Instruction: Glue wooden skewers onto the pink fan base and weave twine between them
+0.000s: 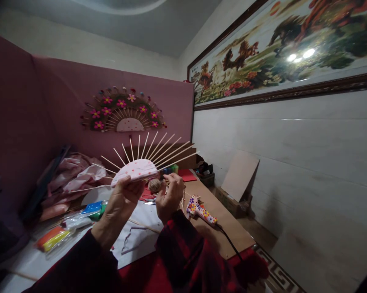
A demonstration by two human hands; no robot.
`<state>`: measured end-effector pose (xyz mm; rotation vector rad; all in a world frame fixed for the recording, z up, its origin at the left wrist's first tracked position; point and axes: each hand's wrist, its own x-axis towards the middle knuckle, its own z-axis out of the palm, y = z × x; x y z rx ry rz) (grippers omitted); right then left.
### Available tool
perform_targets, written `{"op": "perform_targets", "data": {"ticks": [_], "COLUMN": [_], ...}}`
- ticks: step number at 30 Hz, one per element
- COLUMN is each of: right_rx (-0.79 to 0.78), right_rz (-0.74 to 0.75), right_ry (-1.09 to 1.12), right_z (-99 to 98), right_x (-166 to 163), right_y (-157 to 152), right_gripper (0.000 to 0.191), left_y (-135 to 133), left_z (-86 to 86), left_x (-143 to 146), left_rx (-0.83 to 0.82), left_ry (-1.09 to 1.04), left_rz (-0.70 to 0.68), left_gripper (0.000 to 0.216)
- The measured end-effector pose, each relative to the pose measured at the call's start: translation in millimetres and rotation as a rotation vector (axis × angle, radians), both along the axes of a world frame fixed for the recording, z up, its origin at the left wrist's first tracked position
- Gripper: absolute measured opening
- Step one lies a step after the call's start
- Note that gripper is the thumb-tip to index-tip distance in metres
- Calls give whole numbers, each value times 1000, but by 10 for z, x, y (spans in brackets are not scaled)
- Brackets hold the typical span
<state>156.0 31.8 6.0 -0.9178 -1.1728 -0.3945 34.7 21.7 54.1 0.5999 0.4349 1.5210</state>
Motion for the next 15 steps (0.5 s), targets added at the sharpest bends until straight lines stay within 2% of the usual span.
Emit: {"op": "perform_targets", "data": {"ticks": [2,4,6,8,11,15], "right_rx": [-127,-257,-293,-274,-273,-311], "right_rz": [246,532,796,985,1109,1088], "right_ry": [145,250,322,376,515,692], "right_z": [-13,-28,-31,-14,28,46], "right_x": [-100,-178,-231,-262,-286,-301], "right_y": [-48,-82,-100,-103,-85,-45], "right_gripper": [17,22,30,38,39,35], "left_y": [47,74,82,74,50,32], "left_z": [-5,-45,-105,-168,-243,-299], "left_x": [-125,-210,-242,-228,-171,-127], "left_rx": [19,6,9,35,74,66], "left_ry": [-3,18,46,71,99,116], "left_rz": [-48,-92,-130,-158,-193,-226], "left_gripper": [13,14,16,17,19,18]}}
